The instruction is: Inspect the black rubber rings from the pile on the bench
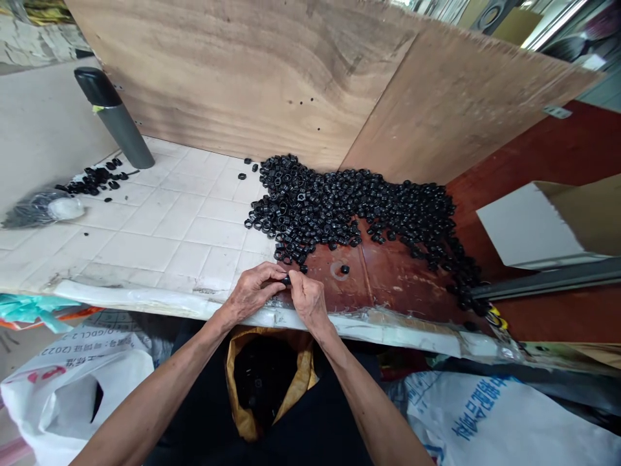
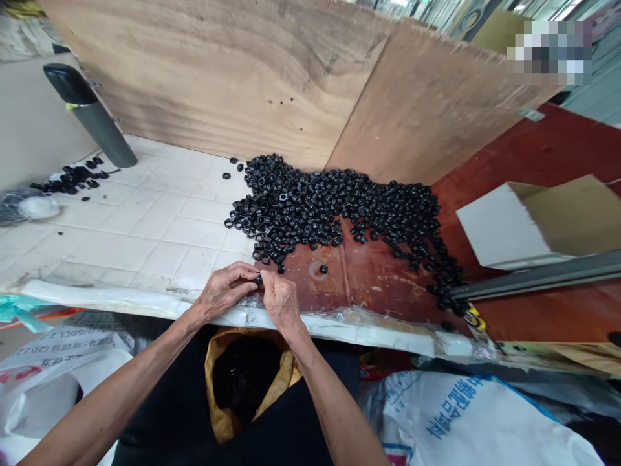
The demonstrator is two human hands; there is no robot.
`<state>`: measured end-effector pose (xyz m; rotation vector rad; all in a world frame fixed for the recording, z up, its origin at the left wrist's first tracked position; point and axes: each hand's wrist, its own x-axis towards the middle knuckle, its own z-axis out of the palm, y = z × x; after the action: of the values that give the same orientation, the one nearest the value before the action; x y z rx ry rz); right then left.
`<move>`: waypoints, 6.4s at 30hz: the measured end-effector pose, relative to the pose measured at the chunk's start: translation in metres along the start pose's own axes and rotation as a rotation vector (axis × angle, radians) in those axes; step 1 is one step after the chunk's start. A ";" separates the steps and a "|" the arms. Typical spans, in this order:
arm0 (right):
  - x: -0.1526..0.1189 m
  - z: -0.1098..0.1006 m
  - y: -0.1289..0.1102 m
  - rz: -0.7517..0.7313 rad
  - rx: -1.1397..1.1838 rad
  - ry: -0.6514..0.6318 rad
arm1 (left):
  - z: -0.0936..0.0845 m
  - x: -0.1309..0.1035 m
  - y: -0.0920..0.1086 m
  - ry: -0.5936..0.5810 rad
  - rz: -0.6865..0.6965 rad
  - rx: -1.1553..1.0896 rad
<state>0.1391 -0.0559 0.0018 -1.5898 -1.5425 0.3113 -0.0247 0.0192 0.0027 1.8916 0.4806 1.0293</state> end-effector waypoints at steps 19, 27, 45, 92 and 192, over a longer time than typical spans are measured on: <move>-0.006 -0.002 0.001 0.103 0.380 0.055 | 0.002 -0.001 0.000 0.054 -0.158 -0.139; -0.003 -0.010 -0.006 0.035 0.402 0.034 | 0.001 0.000 0.001 0.025 -0.156 -0.131; -0.010 -0.003 -0.001 0.050 0.226 0.066 | 0.006 0.000 -0.002 0.038 -0.101 -0.062; -0.005 -0.006 -0.005 0.086 0.093 0.033 | 0.009 0.001 -0.004 0.005 -0.038 -0.034; 0.006 -0.020 0.021 0.084 0.388 0.000 | 0.018 0.019 0.001 -0.060 -0.233 0.183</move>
<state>0.1689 -0.0554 0.0007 -1.3474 -1.3207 0.6180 0.0011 0.0217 0.0074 1.9649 0.7620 0.7961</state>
